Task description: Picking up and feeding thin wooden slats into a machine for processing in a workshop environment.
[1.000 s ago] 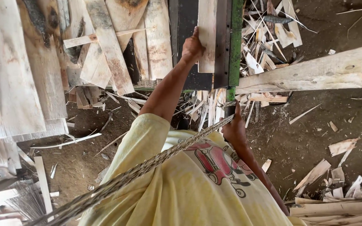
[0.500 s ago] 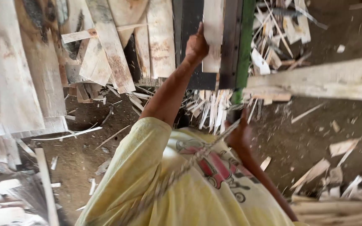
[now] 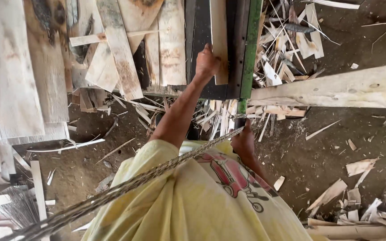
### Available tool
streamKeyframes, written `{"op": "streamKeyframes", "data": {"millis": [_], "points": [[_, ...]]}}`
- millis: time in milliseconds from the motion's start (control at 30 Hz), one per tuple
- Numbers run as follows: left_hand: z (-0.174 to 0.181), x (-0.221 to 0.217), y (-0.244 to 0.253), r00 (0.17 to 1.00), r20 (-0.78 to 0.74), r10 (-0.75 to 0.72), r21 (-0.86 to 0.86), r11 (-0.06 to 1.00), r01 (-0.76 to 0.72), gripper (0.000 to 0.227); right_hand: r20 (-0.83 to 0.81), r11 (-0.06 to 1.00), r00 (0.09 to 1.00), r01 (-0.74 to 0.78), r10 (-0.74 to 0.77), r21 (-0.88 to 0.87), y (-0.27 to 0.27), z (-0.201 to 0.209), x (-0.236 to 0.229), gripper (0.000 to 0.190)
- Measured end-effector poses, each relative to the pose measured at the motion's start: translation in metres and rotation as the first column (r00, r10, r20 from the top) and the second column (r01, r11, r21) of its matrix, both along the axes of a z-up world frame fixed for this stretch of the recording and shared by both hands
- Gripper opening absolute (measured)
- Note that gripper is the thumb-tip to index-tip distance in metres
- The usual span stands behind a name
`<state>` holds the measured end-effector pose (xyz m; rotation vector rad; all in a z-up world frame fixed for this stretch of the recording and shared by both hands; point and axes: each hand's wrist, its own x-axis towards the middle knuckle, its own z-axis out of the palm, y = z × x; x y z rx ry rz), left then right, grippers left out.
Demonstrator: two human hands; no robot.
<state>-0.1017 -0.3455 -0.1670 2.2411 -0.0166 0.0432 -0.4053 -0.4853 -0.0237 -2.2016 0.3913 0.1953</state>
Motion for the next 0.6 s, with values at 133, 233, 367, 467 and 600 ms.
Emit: {"op": "streamKeyframes", "data": {"millis": [133,233,367,467,600], "points": [[0.087,-0.038,0.007,0.99,-0.106,0.092,-0.119,0.987,-0.104,0.029,-0.153,0.999,0.987,0.05,-0.046,0.021,0.001,0.014,0.005,0.058],[0.115,-0.06,0.005,0.986,-0.105,0.126,-0.198,0.97,-0.145,0.025,-0.151,1.0,0.988,0.01,-0.014,-0.03,0.001,0.017,0.006,0.053],[0.119,-0.068,-0.005,0.981,0.079,0.175,-0.394,0.91,-0.13,0.025,-0.182,0.997,0.981,0.06,-0.068,-0.047,0.005,0.03,0.01,0.05],[0.129,-0.062,-0.002,0.986,0.029,0.167,-0.422,0.896,-0.139,0.019,-0.22,0.999,0.975,0.024,-0.032,-0.039,0.004,0.044,0.009,0.046],[0.119,-0.017,0.025,0.962,0.183,0.202,-0.482,0.872,-0.091,0.013,-0.209,0.993,0.975,0.047,-0.069,-0.106,0.006,0.074,0.011,0.06]]}}
